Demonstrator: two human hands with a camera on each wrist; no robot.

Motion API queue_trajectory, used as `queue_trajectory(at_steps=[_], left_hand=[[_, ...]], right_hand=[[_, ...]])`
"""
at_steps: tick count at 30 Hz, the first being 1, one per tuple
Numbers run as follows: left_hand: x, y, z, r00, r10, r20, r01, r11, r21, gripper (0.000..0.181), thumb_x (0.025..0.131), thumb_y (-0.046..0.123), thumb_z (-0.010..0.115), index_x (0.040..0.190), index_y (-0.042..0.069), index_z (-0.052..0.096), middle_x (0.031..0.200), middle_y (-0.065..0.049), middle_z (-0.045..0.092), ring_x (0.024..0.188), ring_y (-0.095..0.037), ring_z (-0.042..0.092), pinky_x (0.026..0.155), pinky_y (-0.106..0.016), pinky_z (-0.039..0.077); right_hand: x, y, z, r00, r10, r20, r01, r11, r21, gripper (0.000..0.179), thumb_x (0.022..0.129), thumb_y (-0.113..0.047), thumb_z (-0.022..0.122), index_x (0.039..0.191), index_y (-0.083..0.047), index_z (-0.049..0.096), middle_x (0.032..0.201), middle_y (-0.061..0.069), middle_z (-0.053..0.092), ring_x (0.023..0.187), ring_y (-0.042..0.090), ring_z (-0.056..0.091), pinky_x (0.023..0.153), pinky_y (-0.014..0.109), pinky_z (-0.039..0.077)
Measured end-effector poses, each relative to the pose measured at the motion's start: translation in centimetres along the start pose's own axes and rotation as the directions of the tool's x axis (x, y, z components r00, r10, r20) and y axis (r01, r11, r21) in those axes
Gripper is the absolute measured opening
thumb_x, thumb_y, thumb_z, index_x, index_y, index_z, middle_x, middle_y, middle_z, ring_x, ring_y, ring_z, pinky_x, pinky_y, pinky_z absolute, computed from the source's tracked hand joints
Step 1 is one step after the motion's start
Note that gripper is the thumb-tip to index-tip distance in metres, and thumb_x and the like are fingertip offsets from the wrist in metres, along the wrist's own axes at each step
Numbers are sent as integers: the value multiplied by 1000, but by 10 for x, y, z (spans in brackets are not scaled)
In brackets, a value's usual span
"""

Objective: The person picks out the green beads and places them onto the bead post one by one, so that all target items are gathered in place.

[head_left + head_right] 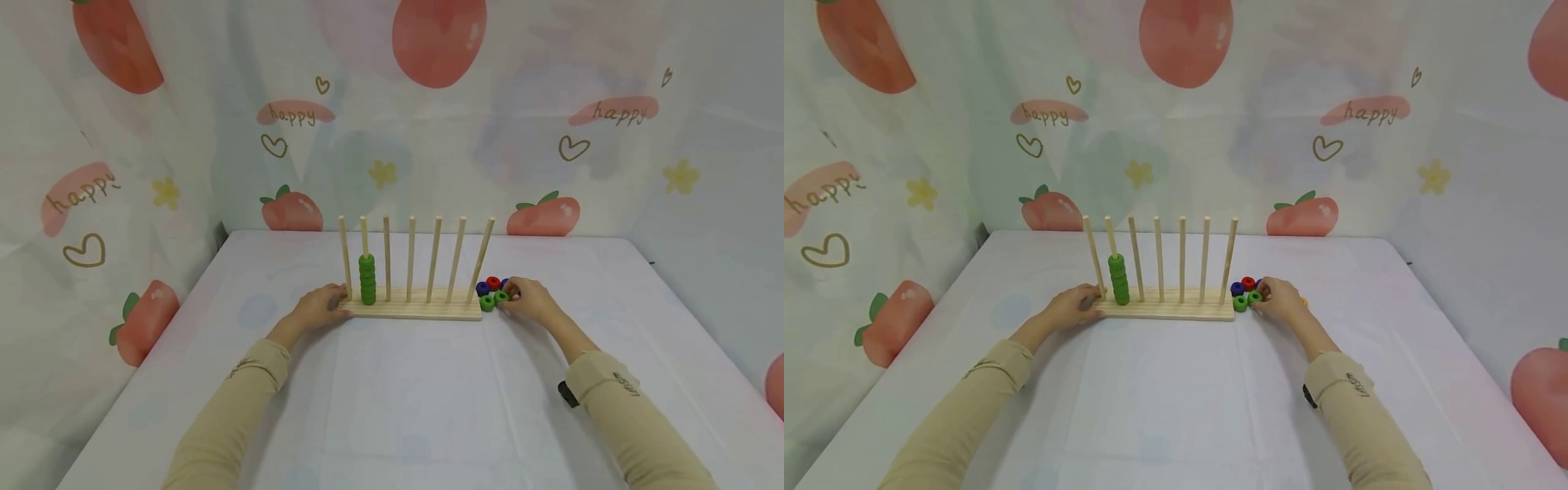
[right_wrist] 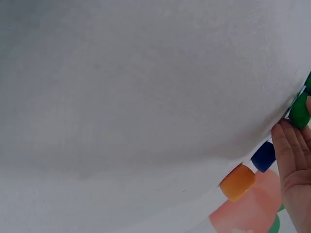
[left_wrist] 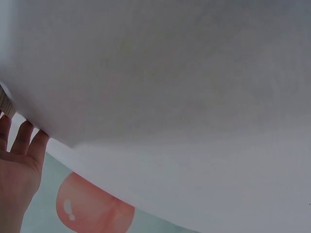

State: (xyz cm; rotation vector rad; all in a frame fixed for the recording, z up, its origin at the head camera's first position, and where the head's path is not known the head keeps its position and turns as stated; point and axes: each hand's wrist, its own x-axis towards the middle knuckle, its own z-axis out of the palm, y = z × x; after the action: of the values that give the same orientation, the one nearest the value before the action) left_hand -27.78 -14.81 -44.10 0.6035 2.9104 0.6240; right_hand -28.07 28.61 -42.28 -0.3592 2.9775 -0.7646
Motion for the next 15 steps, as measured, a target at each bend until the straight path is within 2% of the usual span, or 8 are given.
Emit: queue_trajectory(at_steps=[8,15], left_hand=[[-3,1,0,1000,8,-11,-9,1000,-11,60,88,35,65,135,2,49,139,-20,49,127,-39,47,103,-54,39],[-3,3,-1,1000,14,-23,-14,1000,0,60,88,35,66,135,2,49,138,-20,49,126,-38,48,102,-53,40]], right_hand=[[2,2,-5,999,-43,19,43,999,25,25,82,-10,70,96,8,59,94,25,64,91,37,60,83,49,51],[-3,3,-4,998,-60,-7,60,996,70,26,83,-6,69,101,10,58,96,25,64,93,37,62,84,47,53]])
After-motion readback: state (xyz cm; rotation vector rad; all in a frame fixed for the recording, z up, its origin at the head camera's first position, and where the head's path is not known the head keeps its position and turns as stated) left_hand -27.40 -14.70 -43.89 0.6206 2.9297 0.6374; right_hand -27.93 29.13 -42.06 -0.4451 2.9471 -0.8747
